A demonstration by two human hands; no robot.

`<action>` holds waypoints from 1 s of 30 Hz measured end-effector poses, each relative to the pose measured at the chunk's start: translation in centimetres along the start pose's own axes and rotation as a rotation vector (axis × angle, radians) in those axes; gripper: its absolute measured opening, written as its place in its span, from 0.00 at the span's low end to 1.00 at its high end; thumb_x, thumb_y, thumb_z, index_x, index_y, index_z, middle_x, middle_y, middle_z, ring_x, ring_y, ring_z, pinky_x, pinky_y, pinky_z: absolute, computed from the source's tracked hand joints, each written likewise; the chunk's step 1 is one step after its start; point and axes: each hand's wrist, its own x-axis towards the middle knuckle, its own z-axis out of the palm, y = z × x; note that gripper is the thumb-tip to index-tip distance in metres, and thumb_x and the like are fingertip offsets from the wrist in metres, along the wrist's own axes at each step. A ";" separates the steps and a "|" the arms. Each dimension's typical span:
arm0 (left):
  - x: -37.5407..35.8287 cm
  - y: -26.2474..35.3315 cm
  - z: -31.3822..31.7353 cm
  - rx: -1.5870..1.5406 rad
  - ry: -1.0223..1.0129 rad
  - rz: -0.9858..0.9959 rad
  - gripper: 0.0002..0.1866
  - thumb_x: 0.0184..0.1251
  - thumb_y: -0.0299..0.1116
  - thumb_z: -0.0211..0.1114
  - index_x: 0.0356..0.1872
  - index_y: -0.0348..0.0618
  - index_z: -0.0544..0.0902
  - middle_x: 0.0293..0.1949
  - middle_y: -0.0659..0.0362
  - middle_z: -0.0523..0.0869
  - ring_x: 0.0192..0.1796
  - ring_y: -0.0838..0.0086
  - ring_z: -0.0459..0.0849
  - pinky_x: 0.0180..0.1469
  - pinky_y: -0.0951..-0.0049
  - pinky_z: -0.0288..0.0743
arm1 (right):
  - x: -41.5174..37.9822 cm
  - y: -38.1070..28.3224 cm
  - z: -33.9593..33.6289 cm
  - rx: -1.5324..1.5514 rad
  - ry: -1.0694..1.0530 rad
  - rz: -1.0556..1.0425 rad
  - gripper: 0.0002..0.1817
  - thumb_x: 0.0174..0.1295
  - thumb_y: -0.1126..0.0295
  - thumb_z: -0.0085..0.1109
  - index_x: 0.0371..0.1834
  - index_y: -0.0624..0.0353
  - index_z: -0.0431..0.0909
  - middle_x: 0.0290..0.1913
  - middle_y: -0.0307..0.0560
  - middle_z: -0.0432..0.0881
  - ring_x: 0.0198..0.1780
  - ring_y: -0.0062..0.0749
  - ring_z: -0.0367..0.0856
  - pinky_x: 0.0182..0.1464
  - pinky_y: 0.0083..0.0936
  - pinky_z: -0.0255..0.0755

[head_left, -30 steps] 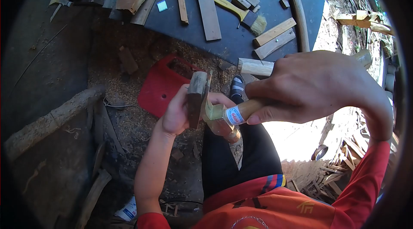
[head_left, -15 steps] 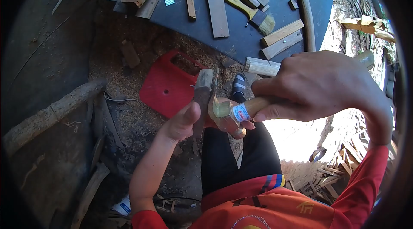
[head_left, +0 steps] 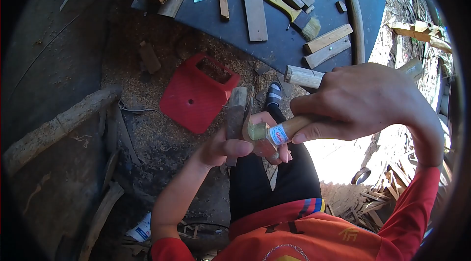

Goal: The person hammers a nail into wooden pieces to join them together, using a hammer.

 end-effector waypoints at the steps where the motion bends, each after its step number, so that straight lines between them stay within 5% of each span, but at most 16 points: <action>1: -0.1 0.2 0.4 0.019 0.020 -0.016 0.42 0.56 0.54 0.78 0.61 0.32 0.72 0.58 0.38 0.87 0.66 0.49 0.87 0.72 0.45 0.76 | 0.0 0.0 0.0 0.003 -0.015 -0.007 0.27 0.80 0.40 0.52 0.41 0.54 0.79 0.17 0.52 0.78 0.25 0.58 0.83 0.27 0.51 0.74; 5: -0.4 0.2 2.5 0.054 0.077 0.047 0.27 0.61 0.41 0.71 0.57 0.34 0.76 0.51 0.47 0.89 0.57 0.63 0.90 0.60 0.59 0.85 | -0.2 0.4 0.2 0.013 -0.038 -0.056 0.26 0.80 0.40 0.52 0.42 0.54 0.79 0.17 0.52 0.77 0.25 0.58 0.83 0.27 0.52 0.74; 8: -0.6 0.0 3.5 0.071 0.127 0.033 0.25 0.61 0.41 0.69 0.56 0.36 0.76 0.46 0.52 0.87 0.53 0.67 0.89 0.58 0.62 0.83 | -0.2 -0.1 0.2 0.041 -0.049 -0.045 0.26 0.80 0.41 0.54 0.42 0.54 0.78 0.16 0.52 0.76 0.24 0.57 0.83 0.27 0.51 0.73; 12: 1.5 -1.9 2.7 -0.096 0.285 0.403 0.20 0.62 0.39 0.61 0.52 0.38 0.76 0.35 0.61 0.77 0.40 0.74 0.81 0.55 0.69 0.76 | 1.6 1.0 0.4 0.124 0.091 0.031 0.25 0.79 0.42 0.56 0.41 0.56 0.78 0.15 0.51 0.73 0.22 0.55 0.80 0.27 0.49 0.69; 14: 1.5 0.5 1.7 0.047 0.276 0.302 0.20 0.63 0.37 0.60 0.53 0.37 0.76 0.35 0.61 0.77 0.40 0.74 0.81 0.54 0.67 0.78 | 1.8 1.3 -0.3 0.132 0.141 0.042 0.25 0.79 0.42 0.57 0.42 0.57 0.78 0.15 0.50 0.72 0.21 0.54 0.79 0.27 0.47 0.68; 19: 0.5 2.3 0.3 0.238 0.246 0.139 0.25 0.65 0.33 0.56 0.62 0.32 0.72 0.39 0.53 0.83 0.36 0.71 0.88 0.28 0.75 0.82 | 1.8 1.4 -0.1 0.131 0.109 0.064 0.26 0.78 0.41 0.58 0.43 0.56 0.80 0.14 0.48 0.71 0.20 0.50 0.79 0.26 0.46 0.67; 20: 0.9 2.5 0.6 0.216 0.281 0.214 0.28 0.77 0.45 0.59 0.66 0.31 0.70 0.42 0.48 0.87 0.33 0.71 0.91 0.18 0.82 0.76 | 1.8 1.4 -0.1 0.140 0.104 0.062 0.26 0.78 0.41 0.58 0.42 0.56 0.80 0.14 0.48 0.71 0.20 0.50 0.79 0.26 0.46 0.67; 23: 1.1 1.7 0.4 0.309 0.291 0.346 0.39 0.81 0.66 0.55 0.66 0.33 0.68 0.49 0.44 0.87 0.37 0.70 0.94 0.16 0.83 0.75 | 1.5 1.3 0.0 0.149 0.080 0.054 0.27 0.78 0.40 0.59 0.41 0.56 0.80 0.14 0.48 0.71 0.20 0.52 0.79 0.26 0.46 0.67; 24: 1.3 2.4 1.0 0.477 0.378 0.325 0.52 0.71 0.84 0.42 0.67 0.37 0.64 0.52 0.45 0.85 0.39 0.66 0.95 0.17 0.81 0.80 | 1.3 1.1 -0.2 0.131 0.071 0.049 0.27 0.78 0.40 0.59 0.40 0.56 0.80 0.14 0.49 0.72 0.20 0.53 0.79 0.26 0.46 0.68; 27: 1.2 2.1 -0.6 0.462 0.366 0.530 0.43 0.82 0.72 0.43 0.68 0.34 0.66 0.59 0.42 0.83 0.42 0.66 0.95 0.13 0.83 0.73 | 1.1 0.7 0.0 0.116 0.057 -0.008 0.26 0.78 0.40 0.58 0.41 0.55 0.80 0.15 0.50 0.73 0.21 0.55 0.80 0.27 0.48 0.70; 30: 1.2 2.9 -0.2 0.682 0.415 0.597 0.43 0.84 0.69 0.41 0.66 0.30 0.70 0.59 0.43 0.84 0.42 0.67 0.95 0.33 0.70 0.88 | 0.9 0.1 0.2 0.100 0.047 -0.038 0.26 0.79 0.40 0.56 0.42 0.55 0.80 0.16 0.52 0.75 0.23 0.58 0.81 0.28 0.51 0.72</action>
